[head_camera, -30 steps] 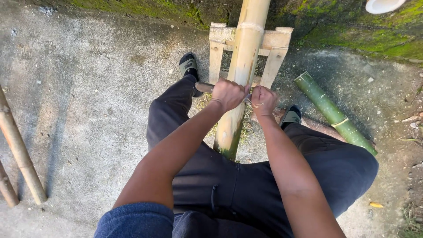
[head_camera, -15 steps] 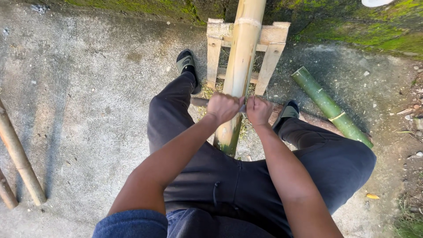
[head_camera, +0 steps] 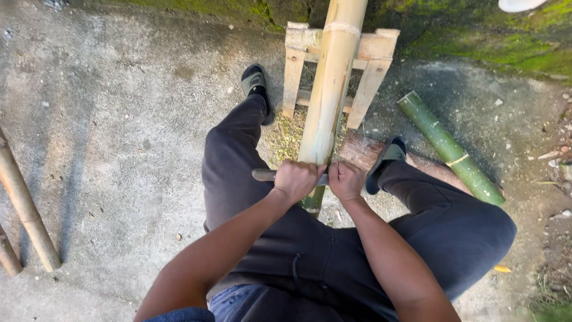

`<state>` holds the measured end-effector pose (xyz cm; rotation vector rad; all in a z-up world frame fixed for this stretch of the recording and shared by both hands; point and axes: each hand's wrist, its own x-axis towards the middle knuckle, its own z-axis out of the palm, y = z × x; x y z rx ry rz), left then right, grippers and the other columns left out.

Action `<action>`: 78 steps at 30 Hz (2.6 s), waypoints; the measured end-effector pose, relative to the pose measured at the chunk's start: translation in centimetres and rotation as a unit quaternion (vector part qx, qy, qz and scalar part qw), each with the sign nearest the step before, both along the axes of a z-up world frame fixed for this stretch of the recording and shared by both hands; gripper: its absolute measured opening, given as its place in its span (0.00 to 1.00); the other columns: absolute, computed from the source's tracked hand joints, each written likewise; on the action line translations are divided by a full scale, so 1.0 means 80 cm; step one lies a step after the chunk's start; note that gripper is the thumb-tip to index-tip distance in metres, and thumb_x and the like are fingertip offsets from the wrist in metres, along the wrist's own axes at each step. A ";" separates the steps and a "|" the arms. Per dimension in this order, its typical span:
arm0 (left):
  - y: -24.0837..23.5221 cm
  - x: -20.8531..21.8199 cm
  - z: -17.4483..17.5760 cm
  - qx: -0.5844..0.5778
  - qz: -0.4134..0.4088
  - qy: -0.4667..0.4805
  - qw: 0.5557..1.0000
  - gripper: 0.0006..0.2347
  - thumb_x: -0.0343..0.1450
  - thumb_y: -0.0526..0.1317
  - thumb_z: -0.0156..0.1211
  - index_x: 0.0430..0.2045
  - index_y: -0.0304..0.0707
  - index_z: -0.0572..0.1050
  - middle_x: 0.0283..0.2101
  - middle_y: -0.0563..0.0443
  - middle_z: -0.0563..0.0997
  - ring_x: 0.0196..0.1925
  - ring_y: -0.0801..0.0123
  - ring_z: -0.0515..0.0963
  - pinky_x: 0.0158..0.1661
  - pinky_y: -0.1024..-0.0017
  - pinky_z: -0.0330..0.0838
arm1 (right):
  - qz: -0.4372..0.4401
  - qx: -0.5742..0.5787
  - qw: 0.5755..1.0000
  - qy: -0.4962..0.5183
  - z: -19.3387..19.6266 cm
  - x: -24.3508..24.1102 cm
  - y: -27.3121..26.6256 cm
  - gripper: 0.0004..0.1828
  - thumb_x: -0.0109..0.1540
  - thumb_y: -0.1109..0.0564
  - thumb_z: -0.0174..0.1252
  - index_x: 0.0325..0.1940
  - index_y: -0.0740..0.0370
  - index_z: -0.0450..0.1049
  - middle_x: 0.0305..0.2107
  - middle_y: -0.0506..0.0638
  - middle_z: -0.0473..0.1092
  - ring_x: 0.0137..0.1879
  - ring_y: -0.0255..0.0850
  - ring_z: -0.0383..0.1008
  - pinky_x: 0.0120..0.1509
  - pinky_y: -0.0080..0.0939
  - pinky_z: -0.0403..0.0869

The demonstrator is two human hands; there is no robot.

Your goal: The person is using a knife to scrape the outer green skin off a bamboo pole to prepare it for use.

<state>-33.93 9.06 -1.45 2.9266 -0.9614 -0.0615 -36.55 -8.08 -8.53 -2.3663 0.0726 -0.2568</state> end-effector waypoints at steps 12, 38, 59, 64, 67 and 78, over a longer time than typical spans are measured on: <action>-0.032 0.195 0.076 0.102 -0.060 0.197 0.973 0.11 0.73 0.42 0.51 0.46 0.39 0.73 0.33 0.45 0.84 0.34 0.61 0.85 0.33 0.58 0.78 | 0.031 0.000 0.999 0.039 0.018 0.163 -0.061 0.18 0.71 0.53 0.53 0.28 0.58 0.76 0.14 0.44 0.69 0.17 0.34 0.69 0.21 0.40 0.68; -0.073 0.389 0.058 0.162 -0.074 0.018 0.984 0.24 0.74 0.63 0.48 0.18 0.48 0.81 0.25 0.59 0.83 0.27 0.71 0.82 0.26 0.68 0.72 | -0.050 0.088 0.987 -0.123 -0.009 0.368 -0.057 0.23 0.71 0.57 0.51 0.23 0.68 0.75 0.14 0.56 0.68 0.19 0.43 0.69 0.27 0.46 0.67; -0.090 0.403 0.040 0.164 -0.087 0.000 0.983 0.23 0.75 0.60 0.47 0.17 0.50 0.81 0.23 0.62 0.82 0.26 0.72 0.82 0.26 0.69 0.70 | -0.064 0.090 0.988 -0.111 -0.034 0.385 -0.075 0.24 0.70 0.58 0.51 0.19 0.67 0.72 0.11 0.55 0.66 0.16 0.41 0.66 0.25 0.46 0.65; -0.092 0.395 0.044 0.189 -0.086 -0.012 0.978 0.21 0.73 0.59 0.51 0.16 0.50 0.81 0.23 0.62 0.82 0.26 0.72 0.82 0.25 0.70 0.70 | -0.066 0.109 0.984 -0.122 -0.042 0.379 -0.073 0.23 0.70 0.58 0.51 0.21 0.69 0.70 0.13 0.57 0.63 0.18 0.44 0.64 0.27 0.47 0.65; -0.086 0.387 0.046 0.177 -0.091 -0.003 0.980 0.22 0.75 0.59 0.49 0.16 0.51 0.81 0.23 0.62 0.83 0.26 0.72 0.82 0.26 0.69 0.70 | -0.071 0.089 0.987 -0.113 -0.028 0.370 -0.067 0.25 0.71 0.57 0.51 0.20 0.69 0.69 0.12 0.57 0.63 0.17 0.45 0.62 0.27 0.48 0.63; -0.090 0.389 0.054 0.179 -0.076 0.019 0.981 0.23 0.76 0.59 0.47 0.17 0.47 0.81 0.23 0.60 0.83 0.27 0.71 0.83 0.27 0.69 0.73 | -0.047 0.105 0.986 -0.117 -0.064 0.382 -0.083 0.24 0.69 0.61 0.53 0.17 0.66 0.69 0.11 0.50 0.65 0.17 0.38 0.62 0.23 0.44 0.61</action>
